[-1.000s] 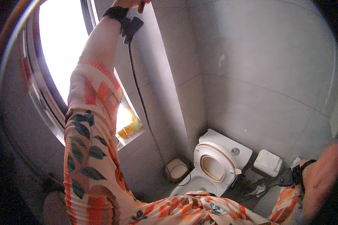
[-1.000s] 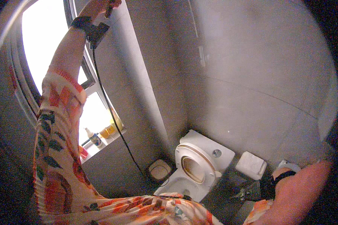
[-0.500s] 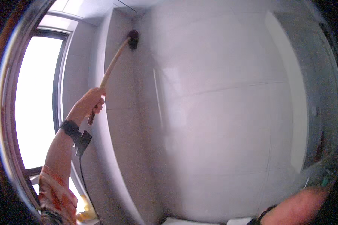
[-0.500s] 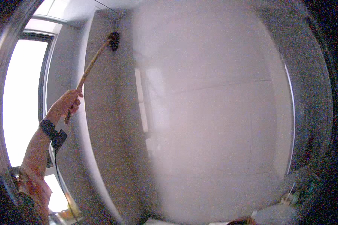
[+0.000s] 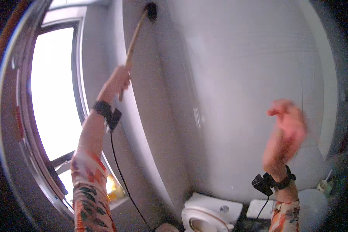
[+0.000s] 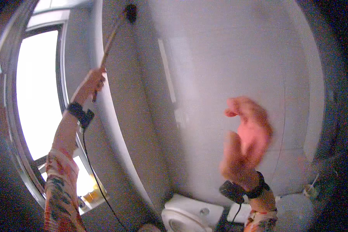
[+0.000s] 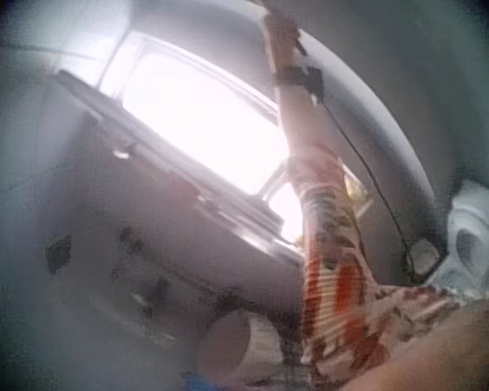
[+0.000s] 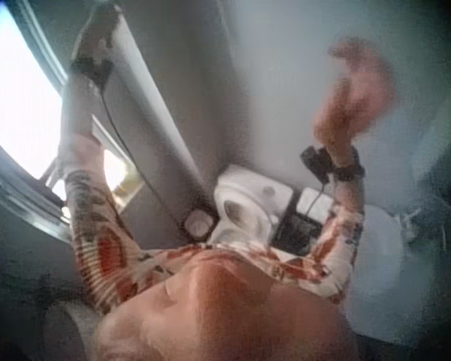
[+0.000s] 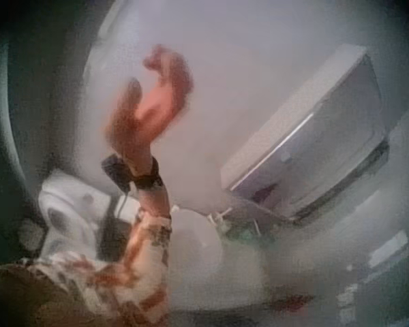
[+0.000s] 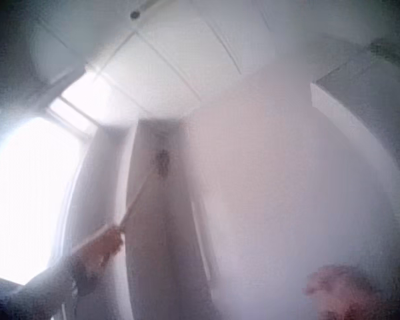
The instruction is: The person uses a long-handled mop with a cloth attachment to wipe the tiled walls and the mirror in a bathroom. They systematically clean the wall surfaces from top to bottom and then move to the mirror above the sink.
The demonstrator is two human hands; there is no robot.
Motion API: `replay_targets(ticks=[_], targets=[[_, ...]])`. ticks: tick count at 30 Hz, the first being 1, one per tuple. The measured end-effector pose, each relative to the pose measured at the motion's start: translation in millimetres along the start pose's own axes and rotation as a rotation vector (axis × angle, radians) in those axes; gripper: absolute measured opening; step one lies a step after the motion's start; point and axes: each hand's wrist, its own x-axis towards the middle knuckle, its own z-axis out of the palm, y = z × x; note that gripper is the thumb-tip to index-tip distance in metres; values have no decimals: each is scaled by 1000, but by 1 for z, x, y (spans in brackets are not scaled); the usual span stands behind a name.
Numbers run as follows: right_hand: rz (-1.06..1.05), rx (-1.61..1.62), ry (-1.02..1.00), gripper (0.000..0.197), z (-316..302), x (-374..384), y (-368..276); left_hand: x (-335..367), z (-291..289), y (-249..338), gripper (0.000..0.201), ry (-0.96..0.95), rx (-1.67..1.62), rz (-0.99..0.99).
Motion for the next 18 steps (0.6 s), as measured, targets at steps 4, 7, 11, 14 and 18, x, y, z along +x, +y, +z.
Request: replay_targets(ticks=[4,7,11,14,18], targets=[[-48,-486,-220,33,24,-31,47,-13,-42,-12,22,220,134,194],[-25,-697,-238,34,-39,-65,150,1,33,6,23,251,280,221],[77,-931,-239,31,-71,-119,223,63,80,-6,22,206,468,271],[-20,-960,-276,29,-77,-152,298,140,107,-26,22,254,554,414],[-3,-970,-264,25,-58,-166,312,214,119,-30,33,339,1055,533]])
